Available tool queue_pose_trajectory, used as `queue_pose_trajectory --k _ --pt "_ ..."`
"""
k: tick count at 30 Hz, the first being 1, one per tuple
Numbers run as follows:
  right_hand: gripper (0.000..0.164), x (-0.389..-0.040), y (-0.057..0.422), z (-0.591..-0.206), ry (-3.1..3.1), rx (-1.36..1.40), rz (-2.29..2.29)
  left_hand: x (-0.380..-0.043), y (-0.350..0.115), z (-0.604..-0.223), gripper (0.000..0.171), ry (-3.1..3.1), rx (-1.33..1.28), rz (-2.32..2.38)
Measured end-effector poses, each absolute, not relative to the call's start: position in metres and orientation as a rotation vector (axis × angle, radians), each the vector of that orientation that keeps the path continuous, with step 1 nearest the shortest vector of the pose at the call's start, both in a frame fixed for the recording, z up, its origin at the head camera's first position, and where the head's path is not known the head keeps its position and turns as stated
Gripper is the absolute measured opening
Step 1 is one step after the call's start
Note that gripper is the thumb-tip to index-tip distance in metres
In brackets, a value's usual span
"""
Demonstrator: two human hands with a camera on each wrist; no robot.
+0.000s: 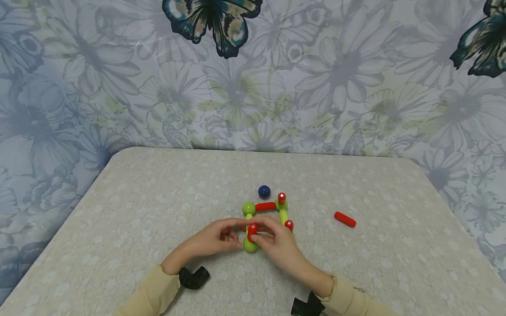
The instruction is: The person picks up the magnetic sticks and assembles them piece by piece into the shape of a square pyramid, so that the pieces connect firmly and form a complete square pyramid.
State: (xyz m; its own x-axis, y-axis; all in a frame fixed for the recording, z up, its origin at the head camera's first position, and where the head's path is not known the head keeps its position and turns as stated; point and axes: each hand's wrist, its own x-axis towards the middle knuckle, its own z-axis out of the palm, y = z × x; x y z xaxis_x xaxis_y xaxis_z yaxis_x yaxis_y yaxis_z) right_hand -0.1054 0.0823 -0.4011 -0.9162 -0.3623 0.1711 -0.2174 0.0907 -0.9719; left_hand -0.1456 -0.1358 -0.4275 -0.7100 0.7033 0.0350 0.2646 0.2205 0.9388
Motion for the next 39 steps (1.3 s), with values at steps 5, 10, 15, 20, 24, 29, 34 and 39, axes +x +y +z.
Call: queue_pose_trajectory --k 5,10,15,20,24,29,34,39 --pt "0.037 -0.103 0.087 -0.393 2.276 -0.721 -1.973 -0.146 -0.136 -0.429 0.051 2.099 0.900 1.490" --pt "0.034 -0.106 0.113 -0.372 2.431 -0.928 -2.002 -0.148 -0.137 -0.427 0.049 2.068 0.924 1.490" --pt "0.034 -0.113 0.153 -0.378 2.549 -0.742 -1.944 -0.154 -0.143 -0.416 0.040 2.188 0.887 1.483" --pt "0.044 -0.115 0.174 -0.401 2.661 -0.645 -1.447 -0.171 -0.139 -0.402 0.040 2.407 0.809 1.442" --pt "0.045 -0.115 0.171 -0.415 2.683 -0.741 -1.231 -0.186 -0.125 -0.401 0.047 2.358 0.904 1.317" --pt "0.030 -0.119 0.166 -0.421 2.723 -0.789 -1.162 -0.189 -0.119 -0.406 0.041 2.327 0.961 1.216" --pt "0.030 -0.126 0.175 -0.418 2.680 -0.804 -1.161 -0.174 -0.126 -0.411 0.044 2.358 0.973 1.215" --pt "0.031 -0.143 0.183 -0.417 2.650 -0.816 -1.185 -0.156 -0.130 -0.412 0.049 2.280 1.037 1.218"
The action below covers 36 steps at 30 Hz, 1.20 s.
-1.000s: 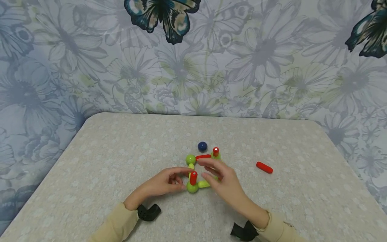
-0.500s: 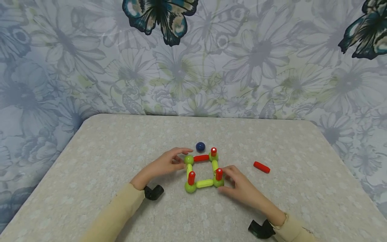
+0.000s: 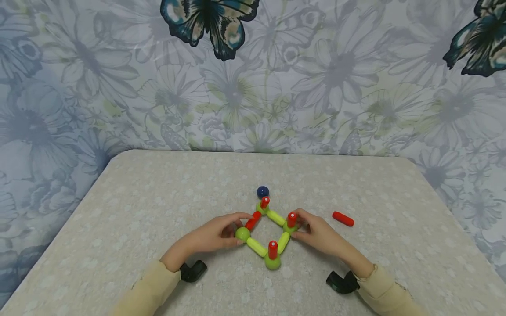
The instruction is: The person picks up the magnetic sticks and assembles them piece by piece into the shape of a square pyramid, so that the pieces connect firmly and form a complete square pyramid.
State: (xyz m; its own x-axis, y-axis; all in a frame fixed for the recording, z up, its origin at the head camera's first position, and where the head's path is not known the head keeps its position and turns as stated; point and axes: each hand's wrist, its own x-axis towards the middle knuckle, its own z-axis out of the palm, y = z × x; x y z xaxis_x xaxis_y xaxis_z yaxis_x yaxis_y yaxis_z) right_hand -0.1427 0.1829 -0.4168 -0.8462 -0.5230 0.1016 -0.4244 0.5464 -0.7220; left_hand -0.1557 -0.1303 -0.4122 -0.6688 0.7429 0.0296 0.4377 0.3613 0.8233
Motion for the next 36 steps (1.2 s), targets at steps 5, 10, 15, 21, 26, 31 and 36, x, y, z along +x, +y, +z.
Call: queue_pose_trajectory --k 5,10,15,21,26,31,36 --pt "0.026 -0.165 0.177 -0.415 2.656 -0.845 -1.199 -0.146 -0.131 -0.413 0.039 2.245 1.069 1.237" --pt "0.021 -0.184 0.164 -0.415 2.682 -0.795 -1.213 -0.145 -0.131 -0.418 0.038 2.247 1.077 1.290" --pt "0.023 -0.192 0.160 -0.416 2.714 -0.769 -1.241 -0.145 -0.127 -0.422 0.039 2.297 1.051 1.322" --pt "0.035 -0.176 0.197 -0.406 2.891 -0.700 -1.212 -0.146 -0.121 -0.426 0.048 2.367 0.992 1.328" --pt "0.033 -0.161 0.257 -0.402 3.016 -0.552 -1.089 -0.146 -0.118 -0.426 0.050 2.384 0.980 1.340" --pt "0.030 -0.149 0.293 -0.407 2.988 -0.490 -0.914 -0.145 -0.115 -0.424 0.049 2.381 0.926 1.357" --pt "0.021 -0.145 0.293 -0.411 3.032 -0.417 -0.916 -0.139 -0.113 -0.415 0.048 2.390 0.884 1.372"
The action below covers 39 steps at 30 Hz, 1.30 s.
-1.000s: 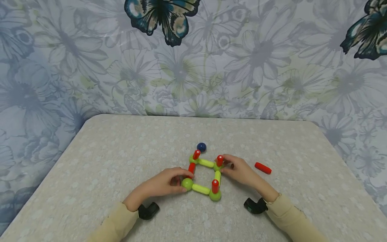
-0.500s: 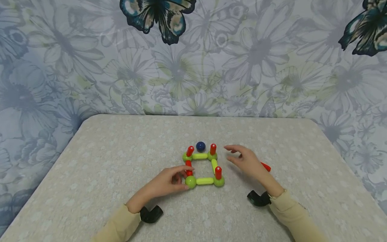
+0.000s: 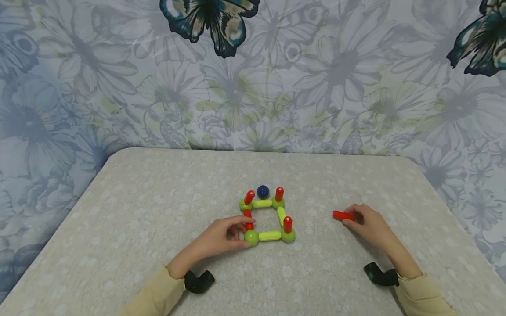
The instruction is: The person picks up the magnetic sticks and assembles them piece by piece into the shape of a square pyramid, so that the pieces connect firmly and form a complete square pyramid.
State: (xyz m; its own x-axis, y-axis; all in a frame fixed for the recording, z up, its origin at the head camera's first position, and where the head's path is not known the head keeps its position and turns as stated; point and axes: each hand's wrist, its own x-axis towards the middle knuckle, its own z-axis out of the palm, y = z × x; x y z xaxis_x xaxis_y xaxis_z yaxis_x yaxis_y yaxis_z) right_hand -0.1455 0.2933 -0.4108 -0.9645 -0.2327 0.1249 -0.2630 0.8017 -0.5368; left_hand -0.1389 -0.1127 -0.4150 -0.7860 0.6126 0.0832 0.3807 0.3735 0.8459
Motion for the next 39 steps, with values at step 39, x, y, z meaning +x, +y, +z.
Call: queue_pose_trajectory --k 39 --pt "0.035 -0.106 0.087 -0.391 -2.308 0.737 2.082 -0.141 -0.118 -0.424 0.049 2.400 0.888 1.391"
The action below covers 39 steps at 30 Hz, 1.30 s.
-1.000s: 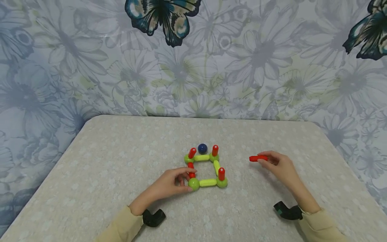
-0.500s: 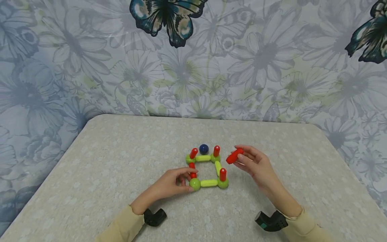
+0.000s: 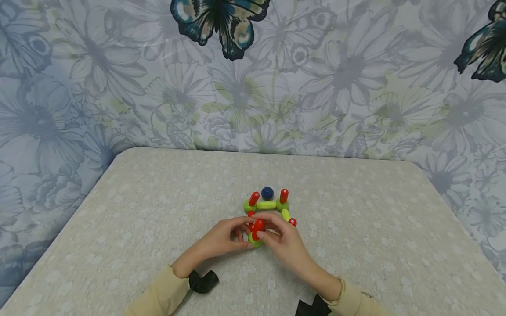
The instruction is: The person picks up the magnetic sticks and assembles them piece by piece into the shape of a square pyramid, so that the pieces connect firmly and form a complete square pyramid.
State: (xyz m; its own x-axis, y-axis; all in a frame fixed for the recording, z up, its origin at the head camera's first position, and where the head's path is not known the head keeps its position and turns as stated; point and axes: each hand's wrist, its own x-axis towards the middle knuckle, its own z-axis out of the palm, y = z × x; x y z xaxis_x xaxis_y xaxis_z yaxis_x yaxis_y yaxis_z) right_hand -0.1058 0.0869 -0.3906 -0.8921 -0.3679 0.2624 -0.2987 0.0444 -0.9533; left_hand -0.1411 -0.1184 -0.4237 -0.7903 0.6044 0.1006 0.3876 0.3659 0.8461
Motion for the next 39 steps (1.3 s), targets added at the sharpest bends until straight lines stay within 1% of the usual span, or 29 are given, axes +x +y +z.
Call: queue_pose_trajectory --k 9,17,23,26,29,32,36,39 --pt "0.036 -0.110 0.082 -0.402 2.329 -0.724 -1.992 -0.141 -0.119 -0.424 0.048 2.406 0.897 1.397" --pt "0.036 -0.102 0.084 -0.379 2.499 -0.765 -1.908 -0.142 -0.119 -0.425 0.048 2.399 0.904 1.409" --pt "0.037 -0.108 0.120 -0.379 2.535 -0.983 -1.987 -0.141 -0.120 -0.422 0.043 2.461 0.966 1.416" --pt "0.038 -0.113 0.144 -0.383 2.598 -1.000 -1.930 -0.138 -0.118 -0.417 0.037 2.530 0.998 1.460" --pt "0.038 -0.122 0.164 -0.391 2.649 -0.926 -1.749 -0.135 -0.113 -0.413 0.032 2.521 0.999 1.524" --pt "0.031 -0.129 0.172 -0.403 2.633 -0.872 -1.580 -0.133 -0.107 -0.411 0.026 2.477 0.949 1.550" --pt "0.022 -0.132 0.168 -0.412 2.613 -0.867 -1.565 -0.134 -0.101 -0.409 0.021 2.481 0.831 1.541" --pt "0.017 -0.131 0.160 -0.413 2.651 -0.870 -1.589 -0.137 -0.098 -0.407 0.021 2.491 0.782 1.550"
